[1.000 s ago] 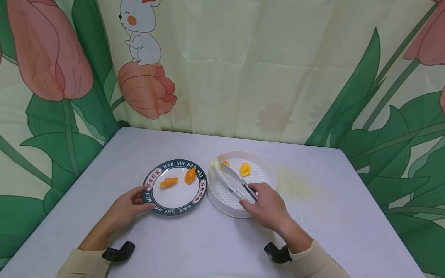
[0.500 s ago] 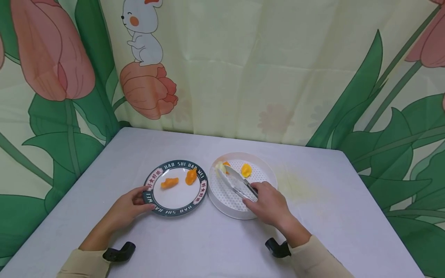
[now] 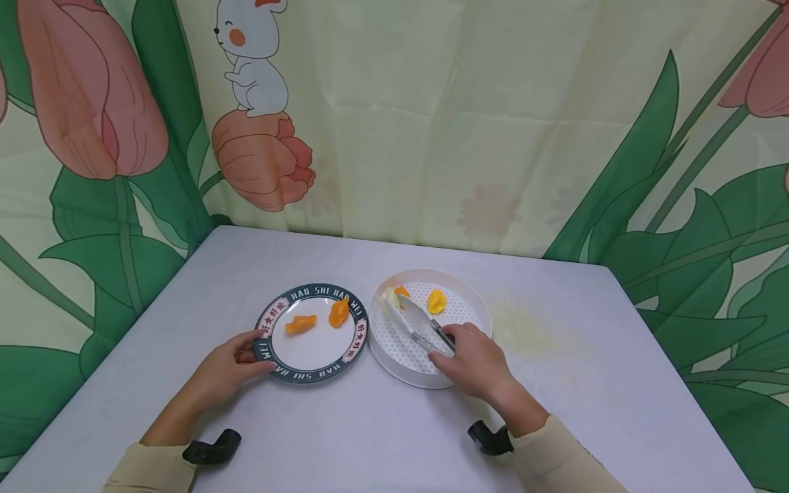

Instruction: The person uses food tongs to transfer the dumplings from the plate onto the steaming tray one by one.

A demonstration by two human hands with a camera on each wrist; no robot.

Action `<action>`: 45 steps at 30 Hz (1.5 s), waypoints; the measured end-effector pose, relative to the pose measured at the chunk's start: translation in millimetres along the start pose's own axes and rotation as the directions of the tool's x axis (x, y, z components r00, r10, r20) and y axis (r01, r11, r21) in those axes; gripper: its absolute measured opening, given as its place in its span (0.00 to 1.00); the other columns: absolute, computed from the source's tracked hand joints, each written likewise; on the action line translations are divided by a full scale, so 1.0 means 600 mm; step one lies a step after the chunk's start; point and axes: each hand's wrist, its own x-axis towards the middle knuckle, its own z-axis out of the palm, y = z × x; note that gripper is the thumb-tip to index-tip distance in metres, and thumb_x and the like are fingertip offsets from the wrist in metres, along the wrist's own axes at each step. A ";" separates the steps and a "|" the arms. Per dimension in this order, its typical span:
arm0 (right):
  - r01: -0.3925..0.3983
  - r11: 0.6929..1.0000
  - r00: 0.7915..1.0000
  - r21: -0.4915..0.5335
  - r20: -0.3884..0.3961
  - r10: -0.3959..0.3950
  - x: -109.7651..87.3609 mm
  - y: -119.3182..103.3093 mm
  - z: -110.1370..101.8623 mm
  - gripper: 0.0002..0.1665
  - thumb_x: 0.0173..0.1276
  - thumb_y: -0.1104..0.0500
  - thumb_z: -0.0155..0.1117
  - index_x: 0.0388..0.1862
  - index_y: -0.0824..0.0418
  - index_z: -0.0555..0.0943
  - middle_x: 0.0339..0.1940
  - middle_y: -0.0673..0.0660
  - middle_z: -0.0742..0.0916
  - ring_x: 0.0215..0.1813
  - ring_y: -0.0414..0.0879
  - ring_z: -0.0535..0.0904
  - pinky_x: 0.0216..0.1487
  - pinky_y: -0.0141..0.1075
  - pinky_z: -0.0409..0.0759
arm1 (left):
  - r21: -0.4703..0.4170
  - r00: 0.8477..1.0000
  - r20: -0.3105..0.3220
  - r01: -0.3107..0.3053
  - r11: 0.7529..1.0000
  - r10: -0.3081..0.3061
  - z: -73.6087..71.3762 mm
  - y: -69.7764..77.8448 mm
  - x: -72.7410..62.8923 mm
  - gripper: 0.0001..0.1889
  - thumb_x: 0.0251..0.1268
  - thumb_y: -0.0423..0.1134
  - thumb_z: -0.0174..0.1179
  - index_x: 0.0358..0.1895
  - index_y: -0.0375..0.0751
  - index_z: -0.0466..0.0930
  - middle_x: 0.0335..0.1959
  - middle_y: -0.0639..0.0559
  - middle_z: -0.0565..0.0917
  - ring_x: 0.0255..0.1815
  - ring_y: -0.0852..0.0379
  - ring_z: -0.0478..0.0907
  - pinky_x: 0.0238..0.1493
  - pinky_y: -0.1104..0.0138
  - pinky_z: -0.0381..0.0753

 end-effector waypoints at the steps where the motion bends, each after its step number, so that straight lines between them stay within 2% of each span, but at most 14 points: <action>1: -0.005 1.000 1.000 0.003 0.005 0.005 0.000 0.000 0.001 0.33 0.63 0.46 0.70 0.61 0.64 0.79 0.48 0.57 0.82 0.44 0.48 0.76 0.43 0.44 0.77 | -0.001 1.000 -0.002 0.001 1.000 -0.001 0.000 0.000 0.000 0.46 0.58 0.53 0.73 0.75 0.34 0.61 0.51 0.39 0.81 0.51 0.46 0.77 0.51 0.54 0.79; 17: -0.012 1.000 1.000 0.009 0.020 0.011 0.001 -0.003 -0.006 0.36 0.61 0.44 0.70 0.62 0.65 0.79 0.51 0.58 0.82 0.45 0.49 0.76 0.45 0.45 0.77 | -0.014 1.000 -0.018 0.016 1.000 -0.016 0.005 0.003 -0.004 0.46 0.59 0.52 0.72 0.76 0.35 0.60 0.52 0.39 0.81 0.51 0.46 0.77 0.52 0.54 0.80; 28: 0.019 0.999 0.999 0.039 -0.044 -0.017 -0.006 -0.011 -0.022 0.36 0.62 0.44 0.70 0.63 0.64 0.78 0.51 0.57 0.81 0.46 0.48 0.77 0.44 0.44 0.78 | -0.010 1.000 -0.016 0.004 1.000 -0.004 0.004 0.003 -0.005 0.47 0.59 0.53 0.72 0.76 0.35 0.60 0.53 0.37 0.81 0.52 0.45 0.77 0.53 0.52 0.79; 36: 0.088 0.995 0.995 0.046 -0.057 -0.085 -0.016 -0.042 -0.021 0.35 0.61 0.44 0.71 0.63 0.62 0.79 0.52 0.57 0.82 0.47 0.48 0.77 0.44 0.43 0.78 | -0.006 1.000 -0.014 -0.008 1.000 0.008 0.004 0.005 -0.006 0.46 0.59 0.51 0.72 0.75 0.33 0.60 0.52 0.38 0.81 0.52 0.45 0.78 0.53 0.52 0.79; 45: 0.194 0.980 0.981 0.047 -0.005 -0.194 -0.016 -0.084 0.000 0.34 0.61 0.45 0.70 0.62 0.62 0.79 0.46 0.55 0.81 0.37 0.44 0.73 0.33 0.37 0.72 | -0.013 1.000 -0.008 0.020 1.000 -0.020 0.003 0.008 -0.005 0.46 0.59 0.51 0.72 0.75 0.35 0.60 0.52 0.37 0.80 0.52 0.45 0.77 0.52 0.53 0.79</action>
